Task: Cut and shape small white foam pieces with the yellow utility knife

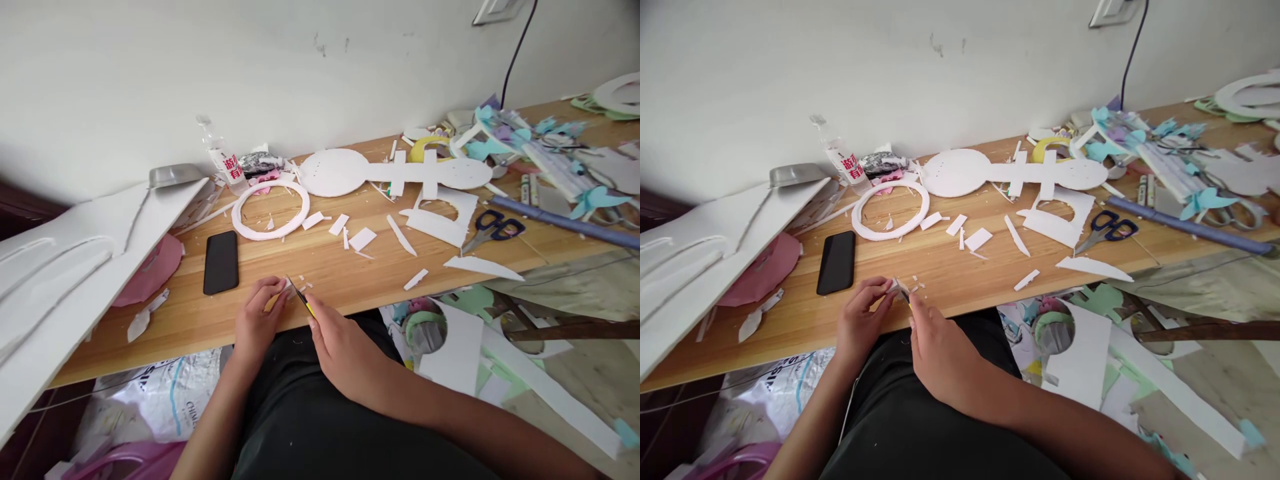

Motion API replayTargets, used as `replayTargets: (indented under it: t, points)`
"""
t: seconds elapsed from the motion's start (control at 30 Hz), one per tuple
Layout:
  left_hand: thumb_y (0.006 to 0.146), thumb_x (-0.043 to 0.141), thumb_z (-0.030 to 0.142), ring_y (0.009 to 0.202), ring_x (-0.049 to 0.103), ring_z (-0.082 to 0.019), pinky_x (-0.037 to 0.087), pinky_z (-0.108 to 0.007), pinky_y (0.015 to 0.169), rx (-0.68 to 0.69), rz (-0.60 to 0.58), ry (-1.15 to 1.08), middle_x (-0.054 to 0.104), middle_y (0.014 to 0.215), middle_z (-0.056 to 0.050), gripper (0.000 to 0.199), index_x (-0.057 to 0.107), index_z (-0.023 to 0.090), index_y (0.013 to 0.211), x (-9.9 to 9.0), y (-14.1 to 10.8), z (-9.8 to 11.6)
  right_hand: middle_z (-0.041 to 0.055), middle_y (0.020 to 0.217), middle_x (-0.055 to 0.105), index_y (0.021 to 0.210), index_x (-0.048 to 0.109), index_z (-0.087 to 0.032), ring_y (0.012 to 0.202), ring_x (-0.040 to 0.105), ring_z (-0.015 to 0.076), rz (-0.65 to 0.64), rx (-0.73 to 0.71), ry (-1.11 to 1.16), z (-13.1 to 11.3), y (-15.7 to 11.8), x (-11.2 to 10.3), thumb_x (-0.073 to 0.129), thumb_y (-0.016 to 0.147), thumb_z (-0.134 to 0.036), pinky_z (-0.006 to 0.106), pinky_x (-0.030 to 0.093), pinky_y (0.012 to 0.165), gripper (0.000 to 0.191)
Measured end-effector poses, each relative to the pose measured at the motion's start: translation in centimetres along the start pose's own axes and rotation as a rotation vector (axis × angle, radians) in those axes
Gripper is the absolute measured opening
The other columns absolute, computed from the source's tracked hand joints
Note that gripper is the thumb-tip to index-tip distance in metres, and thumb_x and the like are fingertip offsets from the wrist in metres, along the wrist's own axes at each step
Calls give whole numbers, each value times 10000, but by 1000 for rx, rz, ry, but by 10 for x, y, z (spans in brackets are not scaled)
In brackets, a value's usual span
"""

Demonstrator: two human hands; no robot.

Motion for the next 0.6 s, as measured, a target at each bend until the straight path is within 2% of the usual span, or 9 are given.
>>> replayTargets:
  t: [0.17, 0.33, 0.6]
  points:
    - [865, 629, 210, 912, 660, -152, 559, -282, 802, -25, 10, 7, 674, 979, -64, 93, 669, 186, 945, -1, -1, -2, 194, 1314, 571, 1433, 361, -81, 1197, 570, 253, -13, -29, 7, -2, 3, 0, 272, 987, -205, 400, 494, 966, 471]
    - [862, 635, 229, 916, 662, -155, 571, -292, 805, -43, -8, 10, 673, 980, -64, 94, 672, 193, 941, 0, -2, -5, 184, 1268, 602, 1464, 306, -106, 1132, 605, 247, -50, -36, 7, -1, 3, 1, 286, 979, -191, 382, 514, 911, 492]
    - [861, 635, 221, 907, 662, -153, 571, -286, 795, -51, -7, 19, 670, 987, -68, 71, 665, 186, 915, -1, 0, -4, 200, 1175, 634, 1452, 322, -69, 1046, 643, 262, -83, -19, -92, -2, 3, 3, 325, 953, -167, 369, 513, 873, 509]
Point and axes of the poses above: each hand's wrist, its own y-axis towards the middle knuckle, its own x-axis out of the palm, z = x × y, the point moved 10 cm from there along y, towards the middle knuckle
